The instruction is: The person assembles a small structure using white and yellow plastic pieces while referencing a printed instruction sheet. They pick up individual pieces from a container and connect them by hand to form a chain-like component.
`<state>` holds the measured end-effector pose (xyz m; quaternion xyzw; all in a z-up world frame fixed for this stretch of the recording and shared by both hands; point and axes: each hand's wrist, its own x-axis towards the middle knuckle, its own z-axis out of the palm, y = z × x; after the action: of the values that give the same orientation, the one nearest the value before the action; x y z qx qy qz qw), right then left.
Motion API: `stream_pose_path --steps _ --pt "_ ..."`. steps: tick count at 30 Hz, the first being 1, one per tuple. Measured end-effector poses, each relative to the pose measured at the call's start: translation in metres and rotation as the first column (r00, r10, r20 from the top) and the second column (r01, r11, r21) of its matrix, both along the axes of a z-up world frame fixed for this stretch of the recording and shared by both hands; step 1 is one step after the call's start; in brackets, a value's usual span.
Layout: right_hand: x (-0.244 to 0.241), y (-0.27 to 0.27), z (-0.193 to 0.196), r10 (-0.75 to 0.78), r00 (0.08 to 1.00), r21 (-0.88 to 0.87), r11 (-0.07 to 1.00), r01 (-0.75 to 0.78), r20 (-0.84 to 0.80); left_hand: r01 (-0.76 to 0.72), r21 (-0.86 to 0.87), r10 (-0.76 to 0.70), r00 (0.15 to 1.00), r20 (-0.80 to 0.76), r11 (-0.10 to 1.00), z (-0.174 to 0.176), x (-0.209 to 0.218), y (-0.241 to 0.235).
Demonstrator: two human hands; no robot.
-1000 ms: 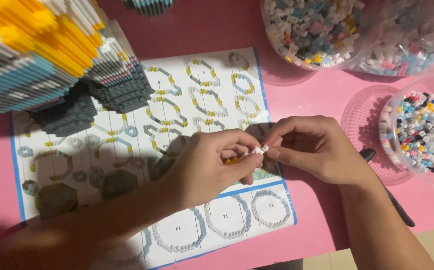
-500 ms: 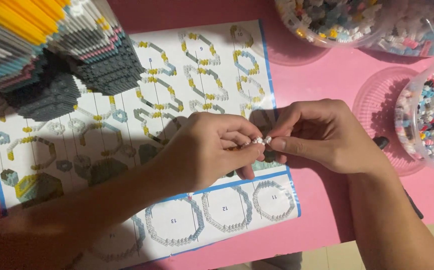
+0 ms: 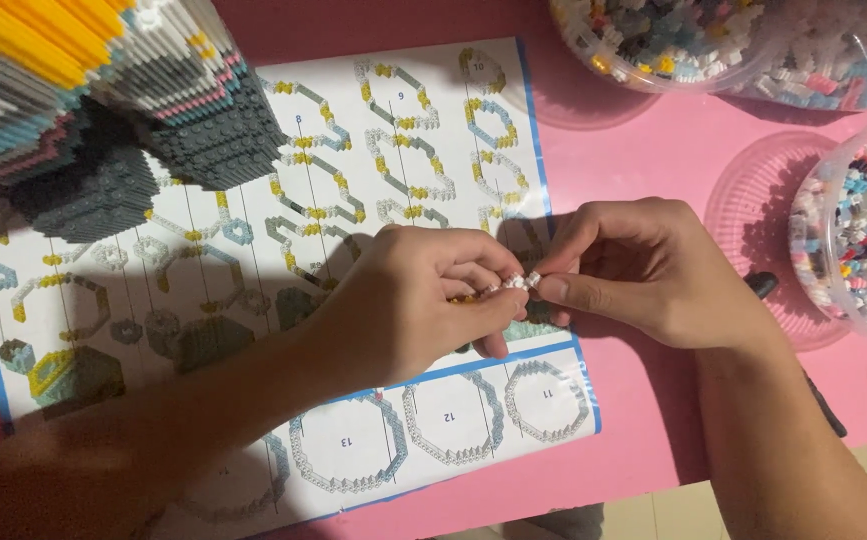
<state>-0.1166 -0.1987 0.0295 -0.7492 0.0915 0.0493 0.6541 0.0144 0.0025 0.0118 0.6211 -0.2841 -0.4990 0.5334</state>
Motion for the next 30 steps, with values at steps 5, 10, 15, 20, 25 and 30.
stream_pose_path --steps 5,10,15,20,25,30 --pt "-0.0018 0.0005 -0.0026 -0.028 0.999 0.025 0.999 0.029 -0.025 -0.006 -0.025 0.006 1.000 -0.001 1.000 -0.0028 -0.0010 0.0003" --pt "-0.0010 0.0017 -0.0004 -0.008 1.000 -0.016 1.000 0.008 0.007 -0.003 -0.051 0.004 1.000 0.018 0.999 -0.0022 -0.0012 0.0007" --pt "-0.0010 0.0010 -0.0010 0.012 1.000 -0.032 0.999 -0.011 0.015 -0.015 -0.032 0.015 1.000 0.005 0.999 -0.0006 -0.0023 0.0003" --pt "-0.0020 0.0040 -0.0009 -0.018 1.000 -0.028 0.999 0.018 0.003 -0.008 -0.046 0.010 0.999 0.051 0.999 0.0010 -0.0017 0.0013" --pt "-0.0023 0.0029 -0.0024 0.000 1.000 -0.058 0.998 0.001 0.026 -0.007 -0.065 0.013 0.996 0.083 0.998 -0.0004 -0.0026 0.0018" --pt "-0.0034 0.0026 -0.0058 -0.015 0.999 -0.065 0.998 0.017 0.033 -0.027 -0.025 0.028 0.999 0.035 0.999 0.0017 -0.0028 0.0010"
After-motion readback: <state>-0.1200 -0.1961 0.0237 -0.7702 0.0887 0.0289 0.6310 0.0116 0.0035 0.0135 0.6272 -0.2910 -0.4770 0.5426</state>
